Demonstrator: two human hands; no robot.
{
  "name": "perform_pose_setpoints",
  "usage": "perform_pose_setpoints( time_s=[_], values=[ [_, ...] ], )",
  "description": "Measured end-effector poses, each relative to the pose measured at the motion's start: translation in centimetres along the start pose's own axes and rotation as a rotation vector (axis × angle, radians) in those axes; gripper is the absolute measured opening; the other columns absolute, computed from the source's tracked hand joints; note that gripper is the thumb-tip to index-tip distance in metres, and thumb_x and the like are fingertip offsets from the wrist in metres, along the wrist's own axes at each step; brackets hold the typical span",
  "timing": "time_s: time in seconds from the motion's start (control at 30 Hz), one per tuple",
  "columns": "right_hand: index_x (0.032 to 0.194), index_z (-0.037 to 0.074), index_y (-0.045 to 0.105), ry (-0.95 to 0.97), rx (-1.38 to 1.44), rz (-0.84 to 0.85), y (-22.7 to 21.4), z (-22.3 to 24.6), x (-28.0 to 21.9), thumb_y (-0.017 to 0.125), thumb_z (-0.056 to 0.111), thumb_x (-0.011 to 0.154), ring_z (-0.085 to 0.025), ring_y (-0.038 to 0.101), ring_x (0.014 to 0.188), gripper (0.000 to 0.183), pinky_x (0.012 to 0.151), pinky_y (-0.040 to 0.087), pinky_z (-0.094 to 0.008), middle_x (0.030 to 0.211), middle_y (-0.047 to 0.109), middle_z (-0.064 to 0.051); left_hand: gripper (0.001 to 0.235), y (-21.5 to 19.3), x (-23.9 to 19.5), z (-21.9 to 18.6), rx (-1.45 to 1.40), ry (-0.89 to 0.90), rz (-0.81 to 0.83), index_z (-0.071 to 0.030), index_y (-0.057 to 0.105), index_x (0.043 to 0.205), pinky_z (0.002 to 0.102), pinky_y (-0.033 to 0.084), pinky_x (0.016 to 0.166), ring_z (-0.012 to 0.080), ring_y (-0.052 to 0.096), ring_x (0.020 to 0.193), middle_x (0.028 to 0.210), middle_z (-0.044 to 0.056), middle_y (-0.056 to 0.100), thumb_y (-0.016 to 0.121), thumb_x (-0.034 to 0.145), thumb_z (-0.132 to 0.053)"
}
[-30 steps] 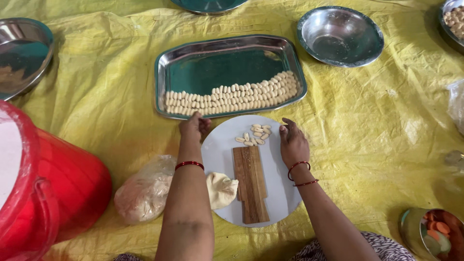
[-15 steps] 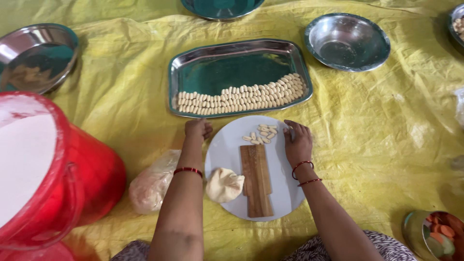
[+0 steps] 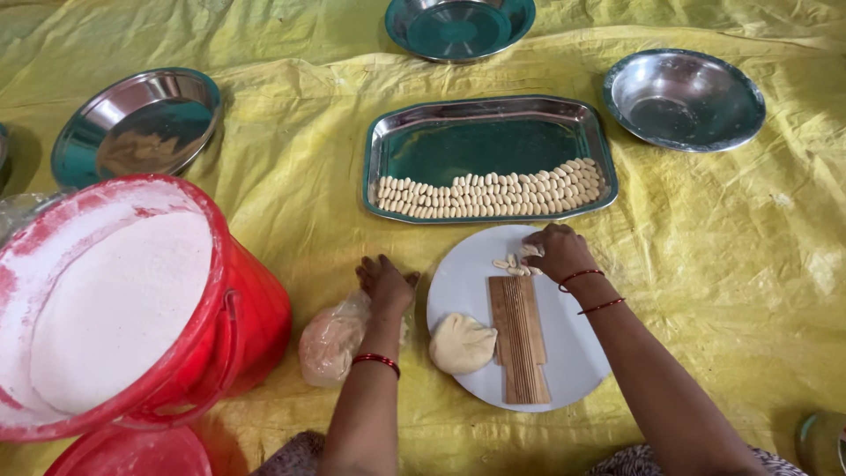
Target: The person rolls small pieces of dough between their palms and presses them onto a ridged wooden board to create textured shapes. They then place the shaped dough pieces onto a metal tray.
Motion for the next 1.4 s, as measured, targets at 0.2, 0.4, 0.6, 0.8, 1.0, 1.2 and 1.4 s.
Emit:
perform_pose_setpoints(
  time_s=[0.2,0.4,0.6,0.8,1.0,1.2,1.4],
  values=[
    [0.102,0.014,0.080,0.053,0.160,0.099,0.9,-1.5,1.4,0.084,0.023,0.079,-0.025,0.074,0.095,0.025,0.089,0.059,-0.038,0.103,0.079,-0.007,0.087,0.5,0.1,-2.6,-0.050,0.042,-0.156,0.002,0.013,0.159,0.050,-0.002,0.123,0.0426,-0.010,0.155,0.167,0.030,-0.007,0.055,0.101,-0.047],
    [0.109,0.009,0.077,0.068,0.570,0.144,2.3,-5.9,3.3,0.075,0.005,0.081,-0.018,0.076,0.092,0.028,0.085,0.061,-0.030,0.102,0.080,-0.006,0.089,-0.4,0.5,-4.5,0.080,0.249,-0.218,0.001,0.018,0.159,0.047,0.002,0.126,0.0386,-0.001,0.157,0.168,0.025,0.002,0.053,0.097,-0.053],
    [0.113,0.002,0.063,0.419,1.597,0.212,4.0,-9.0,4.3,0.061,0.001,0.100,-0.019,0.068,0.097,0.013,0.078,0.057,-0.032,0.115,0.073,-0.010,0.083,-0.6,0.4,-4.6,0.075,0.252,-0.404,0.002,0.027,0.157,0.050,0.007,0.125,0.0398,0.007,0.155,0.166,0.027,0.012,0.054,0.097,-0.048],
    [0.128,-0.001,0.064,0.413,1.575,0.289,5.5,-4.1,10.7,0.057,0.001,0.099,-0.019,0.069,0.100,0.030,0.082,0.058,-0.031,0.118,0.069,-0.010,0.085,-0.5,1.1,-4.5,0.010,0.247,-0.448,0.002,0.030,0.156,0.051,0.007,0.125,0.0411,0.009,0.156,0.167,0.027,0.015,0.058,0.092,-0.047],
    [0.111,-0.001,0.076,0.262,1.100,0.319,8.7,1.1,20.0,0.076,0.010,0.089,-0.021,0.076,0.091,0.025,0.077,0.063,-0.033,0.101,0.078,-0.009,0.087,0.1,1.6,-4.2,-0.004,0.260,-0.441,0.002,0.030,0.156,0.052,0.007,0.124,0.0430,0.008,0.155,0.166,0.028,0.013,0.059,0.091,-0.047],
    [0.097,0.023,0.084,0.021,0.249,0.040,8.2,5.0,25.2,0.089,0.037,0.081,-0.021,0.074,0.084,0.021,0.081,0.059,-0.035,0.090,0.079,-0.005,0.086,0.6,1.7,-4.1,-0.003,0.250,-0.433,0.002,0.029,0.157,0.052,0.005,0.125,0.0424,0.005,0.155,0.167,0.028,0.011,0.057,0.092,-0.048],
    [0.091,0.028,0.083,-0.077,-0.037,-0.122,7.2,7.4,25.4,0.087,0.031,0.078,-0.023,0.074,0.081,0.014,0.073,0.060,-0.038,0.088,0.078,0.000,0.087,1.0,1.9,-3.9,0.018,0.247,-0.411,0.002,0.027,0.157,0.051,0.003,0.125,0.0414,0.003,0.156,0.167,0.028,0.008,0.055,0.093,-0.049]
  ],
)
Point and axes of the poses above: each hand's wrist, its own x-axis towards the middle knuckle, its own y-axis out of the palm, z = x × y, the point moved 9 cm from there along x, towards the middle knuckle
